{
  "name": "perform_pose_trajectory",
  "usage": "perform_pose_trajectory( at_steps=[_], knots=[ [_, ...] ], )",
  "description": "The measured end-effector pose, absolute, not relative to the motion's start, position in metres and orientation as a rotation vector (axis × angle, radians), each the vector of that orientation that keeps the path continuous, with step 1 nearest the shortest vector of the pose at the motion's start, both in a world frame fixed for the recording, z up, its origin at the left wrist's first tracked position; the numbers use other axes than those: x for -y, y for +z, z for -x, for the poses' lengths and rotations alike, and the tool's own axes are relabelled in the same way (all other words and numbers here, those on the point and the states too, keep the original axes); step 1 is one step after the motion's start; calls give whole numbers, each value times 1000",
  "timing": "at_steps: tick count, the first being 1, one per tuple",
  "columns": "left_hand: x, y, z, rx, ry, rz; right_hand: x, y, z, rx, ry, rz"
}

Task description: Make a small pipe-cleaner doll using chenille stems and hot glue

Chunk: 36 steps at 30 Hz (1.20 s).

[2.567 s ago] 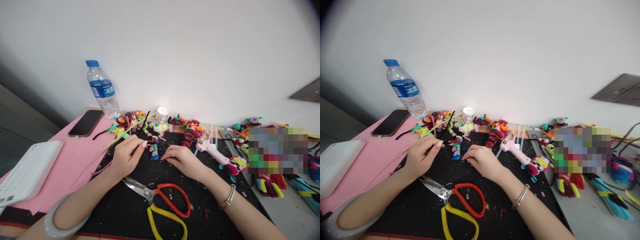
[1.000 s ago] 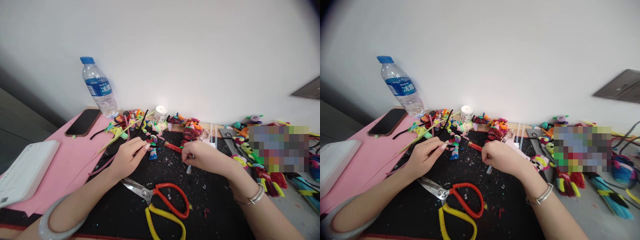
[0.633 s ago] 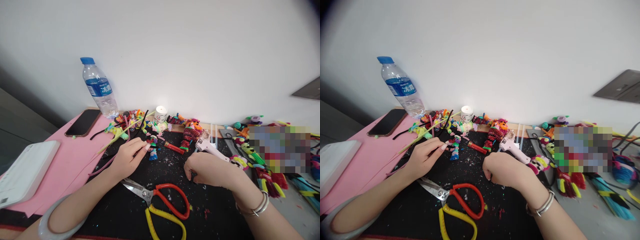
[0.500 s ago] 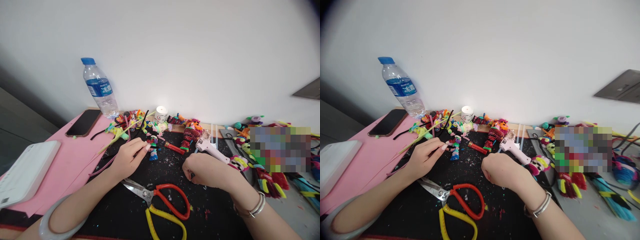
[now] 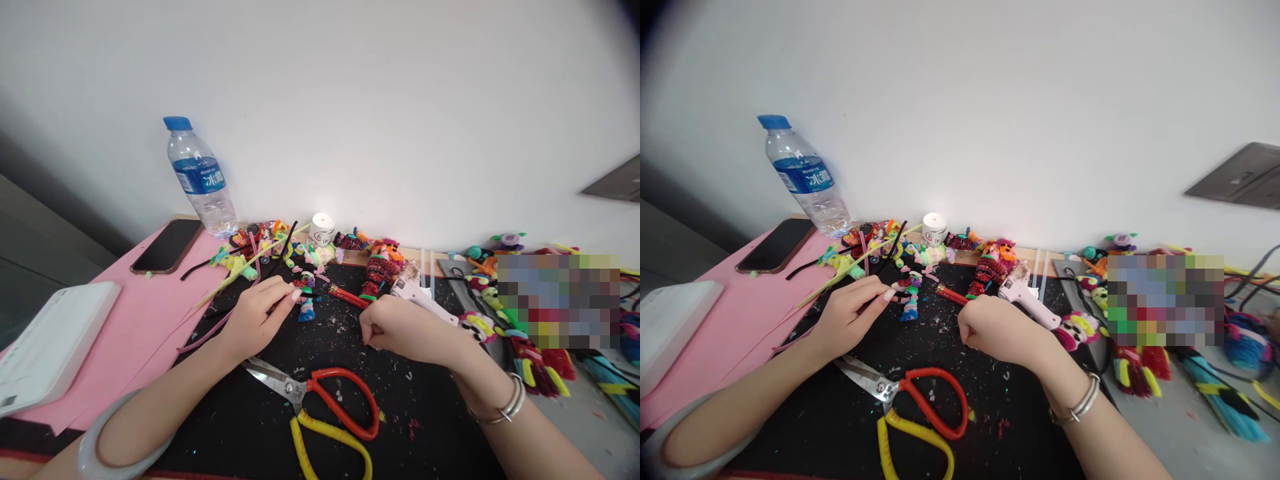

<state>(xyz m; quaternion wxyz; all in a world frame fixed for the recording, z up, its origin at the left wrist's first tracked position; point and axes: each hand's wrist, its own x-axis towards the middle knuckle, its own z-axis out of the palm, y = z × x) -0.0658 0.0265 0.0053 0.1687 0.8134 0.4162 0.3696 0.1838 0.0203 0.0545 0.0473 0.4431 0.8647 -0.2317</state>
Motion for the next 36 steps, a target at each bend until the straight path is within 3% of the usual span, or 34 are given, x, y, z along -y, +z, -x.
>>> perform_pose_trajectory(
  at_steps=[6, 16, 29, 36],
  knots=[
    [-26, 3, 65, -1146, 1017, -2329, -25, 42, -167, -2720, -734, -1658],
    [-24, -1, 62, -1030, 845, -2303, -29, 26, -164, -2872, -625, -1715],
    [-19, 4, 55, -975, 792, -2317, -17, 38, -157, -3024, -1211, -1524],
    [-21, -1, 55, -995, 742, -2310, -21, 31, -158, -3182, -986, -1508]
  ],
)
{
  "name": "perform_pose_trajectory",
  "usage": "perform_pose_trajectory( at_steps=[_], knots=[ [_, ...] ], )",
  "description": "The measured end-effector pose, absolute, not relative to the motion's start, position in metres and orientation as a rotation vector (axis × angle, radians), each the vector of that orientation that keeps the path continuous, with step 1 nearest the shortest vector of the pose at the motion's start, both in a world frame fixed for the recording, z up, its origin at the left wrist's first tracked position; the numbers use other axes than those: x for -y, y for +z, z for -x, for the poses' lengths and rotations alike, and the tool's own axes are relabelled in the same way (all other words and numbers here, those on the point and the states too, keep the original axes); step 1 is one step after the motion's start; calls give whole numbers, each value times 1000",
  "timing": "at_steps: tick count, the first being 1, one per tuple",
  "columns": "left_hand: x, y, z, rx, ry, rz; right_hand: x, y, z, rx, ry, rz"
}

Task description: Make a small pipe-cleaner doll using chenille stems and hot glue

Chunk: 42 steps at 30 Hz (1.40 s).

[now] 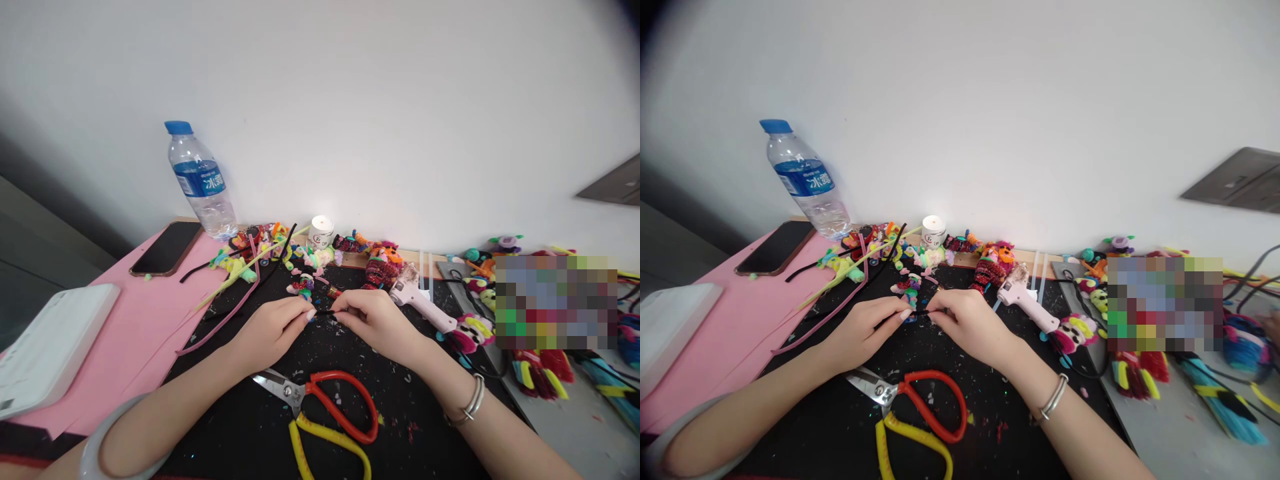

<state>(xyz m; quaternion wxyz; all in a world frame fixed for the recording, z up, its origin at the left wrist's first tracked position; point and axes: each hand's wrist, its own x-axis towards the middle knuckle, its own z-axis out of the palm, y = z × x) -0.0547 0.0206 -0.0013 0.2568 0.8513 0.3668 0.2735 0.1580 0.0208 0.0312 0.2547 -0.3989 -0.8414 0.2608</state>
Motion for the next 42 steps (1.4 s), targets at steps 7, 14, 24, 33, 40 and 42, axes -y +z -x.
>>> perform_pose_trajectory(
  at_steps=[7, 14, 24, 33, 40, 42],
  knots=[
    [-23, -2, 52, -1026, 674, -2407, -22, 27, -160, 2359, 585, 1027],
    [-33, 3, 41, -1020, 618, -2645, -24, 18, -160, 2268, 536, 1053],
    [-36, -7, 31, -1022, 840, -2544, -17, 2, -168, 2251, 331, 1036],
    [-26, -9, 26, -1064, 842, -2427, -14, -6, -162, 2243, 106, 1071],
    [-20, -8, 23, -1072, 940, -2190, -11, -7, -150, 2109, 78, 1083],
    [-20, -7, 24, -1031, 943, -2071, -11, -4, -152, 2066, 216, 1043]
  ],
)
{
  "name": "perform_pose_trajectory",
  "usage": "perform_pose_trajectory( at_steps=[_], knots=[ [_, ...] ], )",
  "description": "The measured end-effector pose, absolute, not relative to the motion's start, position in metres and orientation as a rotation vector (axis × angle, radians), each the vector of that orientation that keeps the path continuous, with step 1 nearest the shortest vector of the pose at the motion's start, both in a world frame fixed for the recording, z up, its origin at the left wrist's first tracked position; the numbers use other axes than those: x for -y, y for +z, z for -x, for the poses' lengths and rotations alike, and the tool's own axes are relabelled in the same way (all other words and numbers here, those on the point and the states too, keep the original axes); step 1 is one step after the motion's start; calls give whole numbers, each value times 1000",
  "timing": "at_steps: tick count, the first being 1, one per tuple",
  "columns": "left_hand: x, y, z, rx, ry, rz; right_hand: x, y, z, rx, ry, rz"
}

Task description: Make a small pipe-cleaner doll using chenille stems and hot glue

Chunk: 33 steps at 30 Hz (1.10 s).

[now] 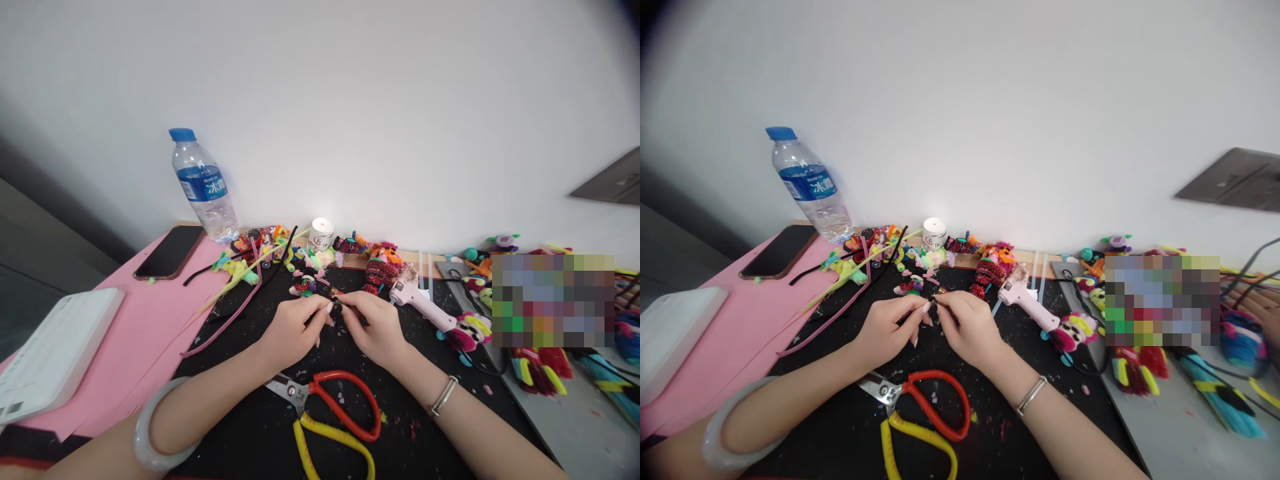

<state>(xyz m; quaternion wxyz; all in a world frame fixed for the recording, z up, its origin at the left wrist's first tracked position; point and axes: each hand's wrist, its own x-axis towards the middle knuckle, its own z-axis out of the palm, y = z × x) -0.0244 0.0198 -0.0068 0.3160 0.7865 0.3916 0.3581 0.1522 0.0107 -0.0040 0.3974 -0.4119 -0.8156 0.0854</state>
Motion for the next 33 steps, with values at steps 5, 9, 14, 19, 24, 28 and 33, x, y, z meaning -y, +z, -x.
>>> perform_pose_trajectory(
  at_steps=[5, 9, 14, 19, 24, 28, 33],
  knots=[
    [-19, -2, 27, -861, 846, -1937, -11, 4, -158, 2022, 521, 1032],
    [-16, 0, 26, -789, 749, -1848, -13, 5, -157, 2112, 579, 968],
    [-12, 0, 24, -802, 695, -1741, -13, 2, -155, 2175, 620, 950],
    [-9, 0, 23, -794, 688, -1706, -11, 0, -153, 2201, 568, 972],
    [-7, 1, 23, -773, 676, -1640, -11, 1, -151, 2189, 537, 996],
    [-8, 1, 24, -781, 682, -1686, -12, 2, -152, 2155, 620, 1003],
    [-8, 1, 26, -810, 724, -1835, -13, 3, -152, 2179, 689, 1029]
  ],
)
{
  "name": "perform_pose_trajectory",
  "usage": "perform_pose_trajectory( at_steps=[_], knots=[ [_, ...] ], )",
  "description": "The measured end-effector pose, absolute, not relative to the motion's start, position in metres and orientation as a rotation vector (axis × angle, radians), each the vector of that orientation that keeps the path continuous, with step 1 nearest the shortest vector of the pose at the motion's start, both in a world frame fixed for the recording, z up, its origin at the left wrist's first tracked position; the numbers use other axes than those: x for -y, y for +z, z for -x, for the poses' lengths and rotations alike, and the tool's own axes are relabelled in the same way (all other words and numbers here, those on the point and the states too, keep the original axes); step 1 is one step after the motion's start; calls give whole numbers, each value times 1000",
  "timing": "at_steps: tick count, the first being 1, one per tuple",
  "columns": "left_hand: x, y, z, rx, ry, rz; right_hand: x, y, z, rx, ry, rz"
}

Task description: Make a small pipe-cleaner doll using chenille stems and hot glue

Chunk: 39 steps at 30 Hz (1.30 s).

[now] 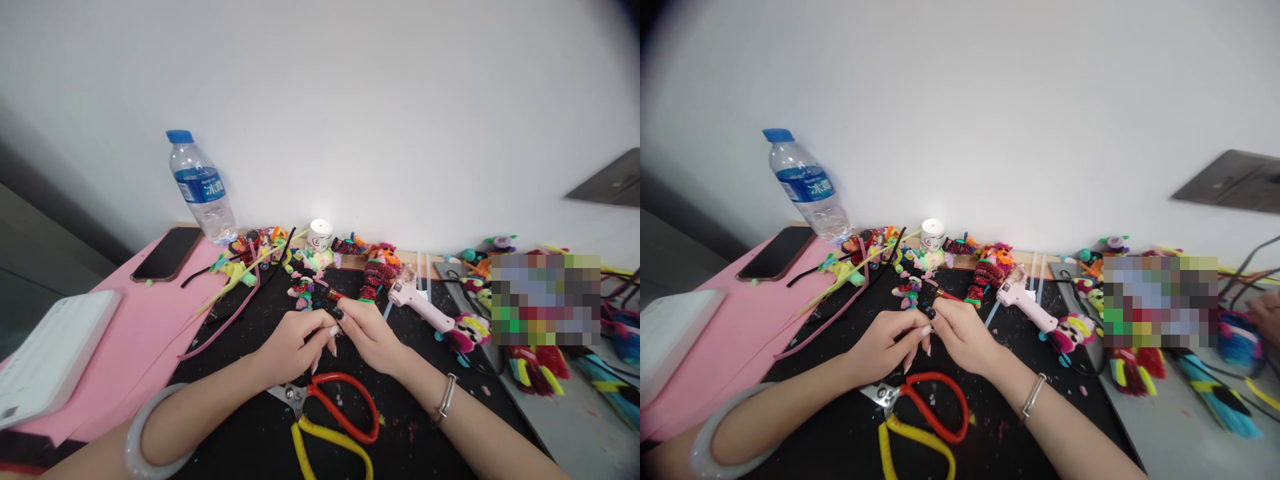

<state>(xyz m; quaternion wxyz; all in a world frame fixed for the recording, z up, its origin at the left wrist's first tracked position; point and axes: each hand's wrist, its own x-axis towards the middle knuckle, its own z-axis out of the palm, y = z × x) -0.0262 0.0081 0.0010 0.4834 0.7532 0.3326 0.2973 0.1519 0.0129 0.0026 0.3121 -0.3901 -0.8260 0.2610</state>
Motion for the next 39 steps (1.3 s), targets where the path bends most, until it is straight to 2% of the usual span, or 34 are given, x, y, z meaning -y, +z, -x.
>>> perform_pose_trajectory(
  at_steps=[28, 39],
  knots=[
    [-16, 0, 25, -829, 700, -1708, -12, 2, -150, 2237, 465, 1074],
    [-18, -3, 29, -857, 798, -1707, -16, 8, -158, 2338, 620, 996]
  ],
)
